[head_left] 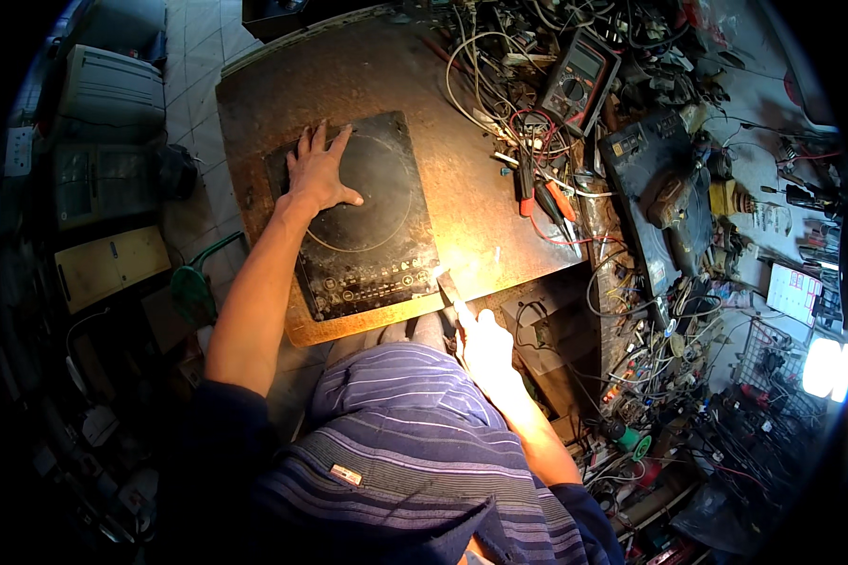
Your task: The person uses a utility knife to cut the adhesive seal around the perimeter of a black square induction cooktop. They work methodically along the edges to separate the glass surface from the frame, eventually lifting the top panel to reveal the internal components.
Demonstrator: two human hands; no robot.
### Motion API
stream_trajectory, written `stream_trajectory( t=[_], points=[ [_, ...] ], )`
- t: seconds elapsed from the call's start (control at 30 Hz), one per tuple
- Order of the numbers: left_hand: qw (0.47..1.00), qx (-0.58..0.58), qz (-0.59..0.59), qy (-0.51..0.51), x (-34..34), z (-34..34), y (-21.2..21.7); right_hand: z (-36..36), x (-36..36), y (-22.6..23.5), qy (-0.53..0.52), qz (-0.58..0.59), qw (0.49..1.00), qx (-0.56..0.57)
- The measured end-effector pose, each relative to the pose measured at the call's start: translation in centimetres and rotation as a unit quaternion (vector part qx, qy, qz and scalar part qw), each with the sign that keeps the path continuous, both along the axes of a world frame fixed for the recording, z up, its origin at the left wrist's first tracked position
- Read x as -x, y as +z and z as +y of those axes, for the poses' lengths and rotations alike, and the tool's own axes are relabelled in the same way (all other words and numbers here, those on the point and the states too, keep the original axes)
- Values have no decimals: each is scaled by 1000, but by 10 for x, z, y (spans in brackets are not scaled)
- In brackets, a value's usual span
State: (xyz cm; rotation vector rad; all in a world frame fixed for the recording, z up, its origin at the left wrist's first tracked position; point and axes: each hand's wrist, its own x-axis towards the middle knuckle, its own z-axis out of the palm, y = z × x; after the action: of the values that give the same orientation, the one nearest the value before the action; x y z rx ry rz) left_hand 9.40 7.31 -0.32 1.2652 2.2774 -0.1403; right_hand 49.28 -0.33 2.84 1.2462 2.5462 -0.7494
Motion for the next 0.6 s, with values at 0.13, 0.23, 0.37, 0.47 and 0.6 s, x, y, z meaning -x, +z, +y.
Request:
stream_trajectory(
  t=[0.13, 0.23, 0.37, 0.47, 0.6],
  points=[
    [1000, -3, -5, -3, 1, -2, 0, 7, 23, 6, 19, -29, 999, -5],
    [1000, 2, -4, -4, 0, -1, 3, 15, 44, 2, 20, -32, 999, -26],
    [1000, -6, -6, -3, 0, -2, 1, 35, 76, 12, 30, 6, 997, -65],
    [1000, -4, -12, 2, 0, -2, 2, 41, 83, 18, 37, 37, 995, -85],
    [1000, -19, -8, -3, 1, -4, 1, 41, 89, 20, 29, 31, 997, -69]
  ],
)
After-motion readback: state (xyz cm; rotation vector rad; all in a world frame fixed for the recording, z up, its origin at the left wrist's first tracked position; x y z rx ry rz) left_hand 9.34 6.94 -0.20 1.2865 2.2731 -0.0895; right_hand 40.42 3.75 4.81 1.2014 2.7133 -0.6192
